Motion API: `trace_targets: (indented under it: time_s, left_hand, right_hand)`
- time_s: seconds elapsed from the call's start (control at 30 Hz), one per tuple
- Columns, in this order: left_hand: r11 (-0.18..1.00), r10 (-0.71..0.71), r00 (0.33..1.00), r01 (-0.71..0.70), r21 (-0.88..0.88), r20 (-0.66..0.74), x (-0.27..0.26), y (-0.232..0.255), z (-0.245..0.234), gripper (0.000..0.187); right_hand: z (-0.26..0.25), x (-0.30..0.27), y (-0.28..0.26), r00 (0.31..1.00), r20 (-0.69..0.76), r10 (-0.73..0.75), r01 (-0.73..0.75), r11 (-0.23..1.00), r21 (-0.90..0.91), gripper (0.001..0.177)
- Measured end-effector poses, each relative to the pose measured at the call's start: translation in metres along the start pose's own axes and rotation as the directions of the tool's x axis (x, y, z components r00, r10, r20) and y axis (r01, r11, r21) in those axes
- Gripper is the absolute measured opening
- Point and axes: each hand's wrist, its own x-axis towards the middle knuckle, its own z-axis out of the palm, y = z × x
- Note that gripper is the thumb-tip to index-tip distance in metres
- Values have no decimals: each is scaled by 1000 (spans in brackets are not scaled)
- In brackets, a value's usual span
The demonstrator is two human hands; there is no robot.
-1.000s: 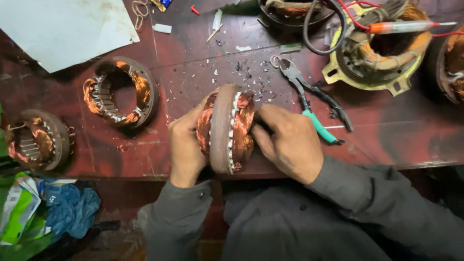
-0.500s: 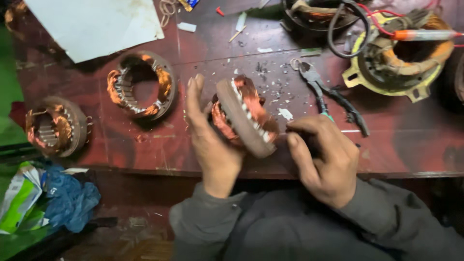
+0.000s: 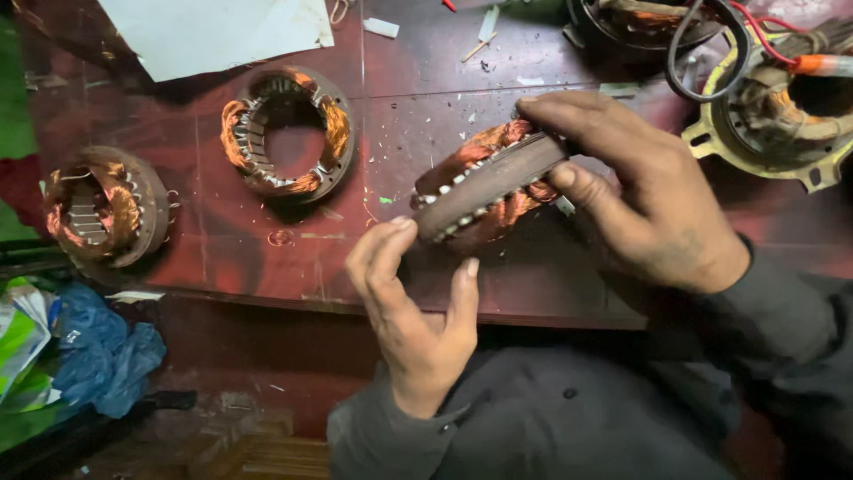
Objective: The person holds a circular stator and uses hands to strip and arrange copper windings. The person repeatedly pulls and twists the copper strands, then uses pliers to cut and adjust the wires on the workbench.
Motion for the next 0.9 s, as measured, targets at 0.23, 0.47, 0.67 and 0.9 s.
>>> trace_targets:
  time_s: [0.23, 0.47, 0.67, 0.9]
  left_hand:
    - [966, 246, 969, -241, -88, 41, 50, 2, -12, 77]
    - [945, 41, 950, 64, -321, 310, 75, 2, 3, 82]
    - [901, -44, 942, 181, -393, 333, 62, -2, -5, 84]
    - [887, 39, 937, 128, -443, 348, 56, -5, -3, 74]
  right_hand:
    - [-2, 9, -4, 999, -12, 32, -32, 999, 14, 43]
    - [20, -36, -23, 882, -450, 137, -222, 965, -142, 15]
    - [46, -55, -14, 883, -416, 218, -315, 932, -178, 15]
    - [62, -33, -5, 943, -283, 178, -228, 962, -153, 22]
